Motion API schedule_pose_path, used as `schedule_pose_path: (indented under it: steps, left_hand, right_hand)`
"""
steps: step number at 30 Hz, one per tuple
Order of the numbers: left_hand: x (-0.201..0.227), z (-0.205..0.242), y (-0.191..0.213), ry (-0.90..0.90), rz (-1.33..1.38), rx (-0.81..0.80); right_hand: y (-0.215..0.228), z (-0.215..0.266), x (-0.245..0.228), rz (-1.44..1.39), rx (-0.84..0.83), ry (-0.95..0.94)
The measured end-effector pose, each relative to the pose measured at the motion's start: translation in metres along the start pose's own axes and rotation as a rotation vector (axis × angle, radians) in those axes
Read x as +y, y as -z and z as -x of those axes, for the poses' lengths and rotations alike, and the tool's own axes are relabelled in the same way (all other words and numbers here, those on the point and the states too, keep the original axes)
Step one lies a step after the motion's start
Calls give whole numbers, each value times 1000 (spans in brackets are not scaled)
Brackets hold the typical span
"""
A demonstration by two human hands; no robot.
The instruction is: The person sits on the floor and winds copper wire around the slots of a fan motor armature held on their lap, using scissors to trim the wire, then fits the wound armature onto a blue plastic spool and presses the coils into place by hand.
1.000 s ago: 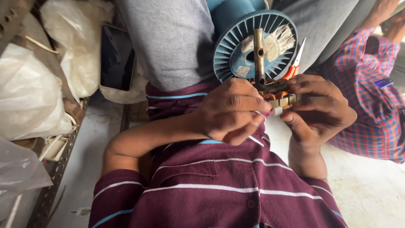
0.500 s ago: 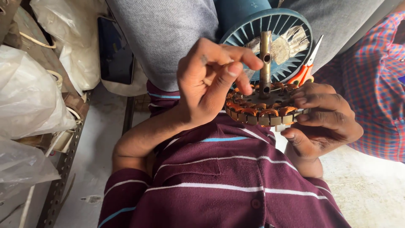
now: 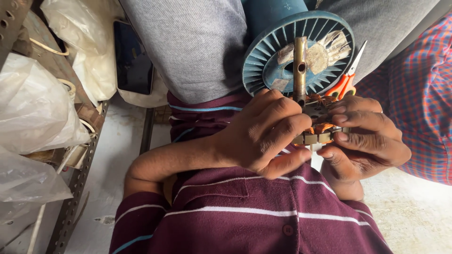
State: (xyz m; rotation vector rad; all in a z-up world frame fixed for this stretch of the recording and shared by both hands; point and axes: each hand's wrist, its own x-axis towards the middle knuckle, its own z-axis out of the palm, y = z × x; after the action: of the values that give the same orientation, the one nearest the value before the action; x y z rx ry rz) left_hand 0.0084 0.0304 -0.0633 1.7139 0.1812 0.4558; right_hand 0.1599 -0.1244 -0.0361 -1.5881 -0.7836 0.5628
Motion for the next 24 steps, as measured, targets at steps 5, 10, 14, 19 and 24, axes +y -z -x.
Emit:
schedule_pose_path:
  steps: [5, 10, 14, 19, 24]
  left_hand:
    - [0, 0, -1, -22, 11, 26]
    - [2, -8, 2, -52, -94, 62]
    - [-2, 1, -4, -67, -73, 38]
    - [-5, 4, -7, -63, -42, 53]
    - [-6, 4, -6, -74, -16, 19]
  right_hand:
    - [5, 0, -1, -10, -41, -16]
    - [10, 0, 5, -43, -117, 40]
    - [10, 2, 2, -46, -140, 45]
    - [13, 7, 1, -16, -150, 24]
    - [19, 6, 1, 22, -223, 59]
